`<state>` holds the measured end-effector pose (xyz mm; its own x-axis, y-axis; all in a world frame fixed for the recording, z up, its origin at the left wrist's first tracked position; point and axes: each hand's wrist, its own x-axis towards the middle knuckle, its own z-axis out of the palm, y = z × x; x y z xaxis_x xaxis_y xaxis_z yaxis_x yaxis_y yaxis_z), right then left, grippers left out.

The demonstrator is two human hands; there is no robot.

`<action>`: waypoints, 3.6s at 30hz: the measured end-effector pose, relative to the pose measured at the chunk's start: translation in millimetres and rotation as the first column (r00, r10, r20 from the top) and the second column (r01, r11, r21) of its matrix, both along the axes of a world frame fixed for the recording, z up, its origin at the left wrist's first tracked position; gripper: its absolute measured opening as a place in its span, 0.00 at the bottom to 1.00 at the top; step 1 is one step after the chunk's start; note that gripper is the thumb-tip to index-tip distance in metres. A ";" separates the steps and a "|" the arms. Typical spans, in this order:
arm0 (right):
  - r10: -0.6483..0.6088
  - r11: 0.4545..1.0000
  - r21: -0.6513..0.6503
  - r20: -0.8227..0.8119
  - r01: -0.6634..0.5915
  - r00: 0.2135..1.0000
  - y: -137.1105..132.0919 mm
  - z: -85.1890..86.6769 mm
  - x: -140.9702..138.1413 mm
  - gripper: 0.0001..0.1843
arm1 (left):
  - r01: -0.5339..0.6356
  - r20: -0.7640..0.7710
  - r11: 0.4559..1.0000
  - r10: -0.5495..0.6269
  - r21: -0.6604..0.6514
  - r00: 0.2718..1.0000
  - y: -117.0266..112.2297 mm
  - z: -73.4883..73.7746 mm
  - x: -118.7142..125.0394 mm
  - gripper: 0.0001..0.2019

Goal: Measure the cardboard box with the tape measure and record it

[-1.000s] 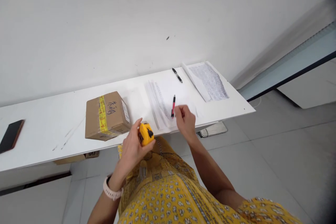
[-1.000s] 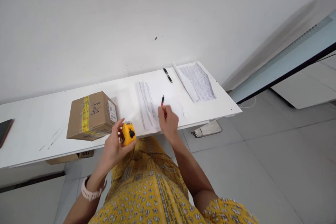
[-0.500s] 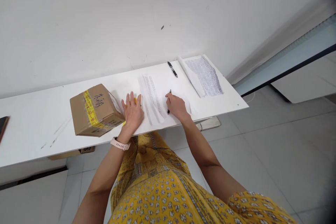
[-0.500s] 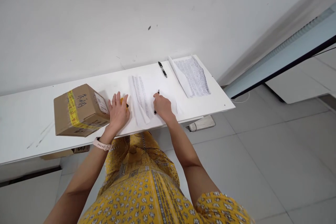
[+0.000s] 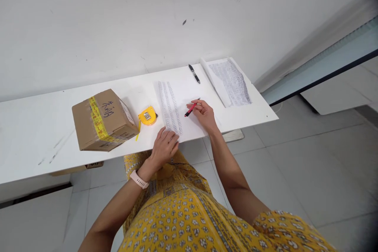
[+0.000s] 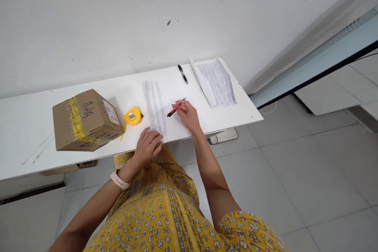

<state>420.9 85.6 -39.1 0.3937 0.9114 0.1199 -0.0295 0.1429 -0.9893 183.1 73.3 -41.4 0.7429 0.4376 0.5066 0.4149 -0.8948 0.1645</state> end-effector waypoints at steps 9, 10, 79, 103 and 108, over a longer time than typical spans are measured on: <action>-0.131 0.991 -0.033 0.032 0.132 0.991 -44.7 4.5 -34.3 0.19 | -0.103 0.182 0.991 0.086 0.088 0.980 -17.7 -24.5 -1.3 0.12; -0.108 0.993 -0.038 0.038 0.110 0.993 -53.8 5.6 -40.4 0.22 | -0.106 0.179 0.991 0.089 0.086 0.980 -17.1 -25.5 -1.2 0.11; -0.054 0.992 -0.059 0.581 0.108 0.812 -75.6 -14.1 -78.8 0.16 | -0.098 0.221 0.995 0.094 0.009 0.971 -21.4 -42.2 -5.2 0.06; -0.091 0.995 0.024 0.565 0.094 0.820 -75.5 -16.2 -79.1 0.15 | -0.089 0.283 0.994 0.067 0.068 0.957 -20.4 -35.4 -3.8 0.08; -0.091 0.995 0.023 0.589 0.096 0.803 -75.7 -14.9 -78.9 0.15 | -0.085 0.287 0.995 0.065 0.056 0.956 -20.7 -36.4 -3.7 0.09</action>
